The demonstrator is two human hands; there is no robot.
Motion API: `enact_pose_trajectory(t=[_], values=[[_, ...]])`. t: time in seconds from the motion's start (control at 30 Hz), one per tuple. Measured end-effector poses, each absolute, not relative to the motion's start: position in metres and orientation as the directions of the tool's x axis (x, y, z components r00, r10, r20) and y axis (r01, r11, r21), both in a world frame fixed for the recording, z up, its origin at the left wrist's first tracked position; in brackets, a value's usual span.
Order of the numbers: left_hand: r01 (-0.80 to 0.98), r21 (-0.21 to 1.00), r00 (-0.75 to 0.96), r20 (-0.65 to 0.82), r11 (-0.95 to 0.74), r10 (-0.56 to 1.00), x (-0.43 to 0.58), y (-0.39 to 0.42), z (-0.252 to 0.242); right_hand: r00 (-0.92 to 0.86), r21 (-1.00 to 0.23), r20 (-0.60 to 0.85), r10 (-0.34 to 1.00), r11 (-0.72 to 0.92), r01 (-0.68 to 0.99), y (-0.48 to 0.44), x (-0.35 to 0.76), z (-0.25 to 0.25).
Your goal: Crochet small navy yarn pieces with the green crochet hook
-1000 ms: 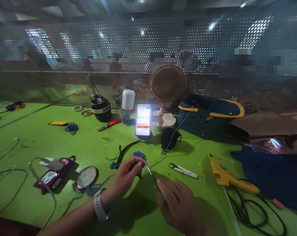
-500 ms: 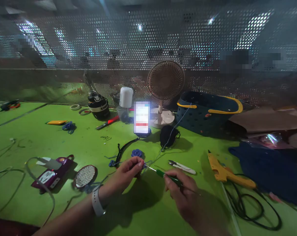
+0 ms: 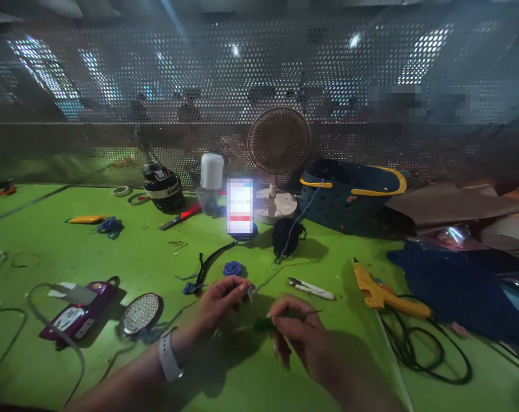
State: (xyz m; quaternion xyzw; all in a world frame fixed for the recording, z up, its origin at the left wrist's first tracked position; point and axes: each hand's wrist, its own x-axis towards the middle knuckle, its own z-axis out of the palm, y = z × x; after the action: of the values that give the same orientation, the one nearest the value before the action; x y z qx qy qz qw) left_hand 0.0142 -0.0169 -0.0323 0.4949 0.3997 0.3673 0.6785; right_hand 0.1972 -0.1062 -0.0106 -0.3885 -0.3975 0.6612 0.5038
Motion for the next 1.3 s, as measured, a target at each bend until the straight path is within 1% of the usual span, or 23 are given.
enact_pose_trajectory(t=[0.07, 0.13, 0.2, 0.23, 0.27, 0.3, 0.33, 0.37, 0.4, 0.5, 0.57, 0.6, 0.67, 0.77, 0.83, 0.9, 1.0, 1.07, 1.2, 1.3], values=[[-0.133, 0.965, 0.367, -0.166, 0.228, 0.915, 0.013, -0.014, -0.036, -0.353, -0.922, -0.068, 0.933, -0.194, -0.336, -0.111, 0.201, -0.009], [-0.198, 0.957, 0.343, -0.134, 0.211, 0.930, 0.013, -0.014, -0.035, -0.418, -0.944, -0.008, 0.908, -0.145, -0.296, -0.110, 0.206, -0.007], [-0.266, 0.943, 0.345, -0.101, 0.201, 0.933, 0.013, -0.018, -0.031, -0.343, -0.974, 0.102, 0.934, 0.023, -0.227, -0.103, 0.211, -0.005], [-0.292, 0.936, 0.351, -0.087, 0.197, 0.932, 0.014, -0.021, -0.028, -0.293, -0.981, 0.150, 0.944, 0.105, -0.164, -0.099, 0.212, -0.004], [-0.305, 0.931, 0.355, -0.082, 0.199, 0.931, 0.015, -0.024, -0.024, -0.238, -0.980, 0.190, 0.953, 0.171, -0.100, -0.095, 0.212, -0.004], [-0.315, 0.927, 0.364, -0.079, 0.203, 0.928, 0.016, -0.027, -0.021, -0.178, -0.980, 0.197, 0.964, 0.190, -0.052, -0.091, 0.212, -0.003], [-0.322, 0.923, 0.375, -0.080, 0.210, 0.924, 0.016, -0.030, -0.019, -0.126, -0.986, 0.164, 0.978, 0.164, -0.008, -0.089, 0.210, -0.002], [-0.331, 0.918, 0.390, -0.078, 0.219, 0.918, 0.017, -0.032, -0.017, -0.087, -0.994, 0.098, 0.991, 0.101, 0.029, -0.087, 0.207, -0.002], [-0.341, 0.912, 0.412, -0.074, 0.229, 0.908, 0.018, -0.034, -0.016, -0.068, -0.998, 0.003, 0.998, 0.007, 0.062, -0.087, 0.202, -0.001], [-0.384, 0.887, 0.484, -0.041, 0.254, 0.874, 0.018, -0.036, -0.017, -0.112, -0.947, -0.300, 0.947, -0.281, 0.159, -0.090, 0.184, 0.001], [-0.422, 0.868, 0.507, -0.014, 0.262, 0.862, 0.019, -0.036, -0.020, -0.146, -0.904, -0.412, 0.899, -0.385, 0.184, -0.091, 0.173, 0.004], [-0.440, 0.858, 0.510, -0.006, 0.267, 0.860, 0.019, -0.036, -0.021, -0.139, -0.894, -0.437, 0.889, -0.412, 0.175, -0.091, 0.169, 0.005], [-0.460, 0.841, 0.522, -0.004, 0.285, 0.853, 0.019, -0.035, -0.023, -0.073, -0.896, -0.438, 0.896, -0.428, 0.120, -0.089, 0.165, 0.006], [-0.451, 0.842, 0.531, -0.014, 0.297, 0.848, 0.019, -0.035, -0.023, 0.027, -0.910, -0.413, 0.910, -0.412, -0.031, -0.086, 0.170, 0.003], [-0.447, 0.849, 0.503, -0.023, 0.283, 0.864, 0.019, -0.036, -0.021, 0.037, -0.904, -0.420, 0.907, -0.415, -0.104, -0.085, 0.175, -0.002], [-0.451, 0.846, 0.481, -0.038, 0.285, 0.876, 0.020, -0.036, -0.020, 0.017, -0.892, -0.438, 0.899, -0.431, -0.139, -0.086, 0.177, -0.009], [-0.470, 0.823, 0.495, -0.055, 0.321, 0.867, 0.020, -0.036, -0.021, 0.004, -0.882, -0.454, 0.891, -0.449, -0.146, -0.085, 0.175, -0.015], [-0.474, 0.816, 0.495, -0.065, 0.331, 0.867, 0.019, -0.035, -0.022, 0.034, -0.905, -0.418, 0.908, -0.413, -0.097, -0.083, 0.176, -0.014], [-0.413, 0.852, 0.456, -0.112, 0.322, 0.883, 0.018, -0.032, -0.024, 0.113, -0.928, -0.372, 0.921, -0.367, -0.069, -0.074, 0.191, -0.012], [-0.404, 0.849, 0.459, -0.135, 0.341, 0.878, 0.020, -0.033, -0.027, 0.125, -0.933, -0.359, 0.925, -0.354, -0.065, -0.070, 0.203, -0.017]])
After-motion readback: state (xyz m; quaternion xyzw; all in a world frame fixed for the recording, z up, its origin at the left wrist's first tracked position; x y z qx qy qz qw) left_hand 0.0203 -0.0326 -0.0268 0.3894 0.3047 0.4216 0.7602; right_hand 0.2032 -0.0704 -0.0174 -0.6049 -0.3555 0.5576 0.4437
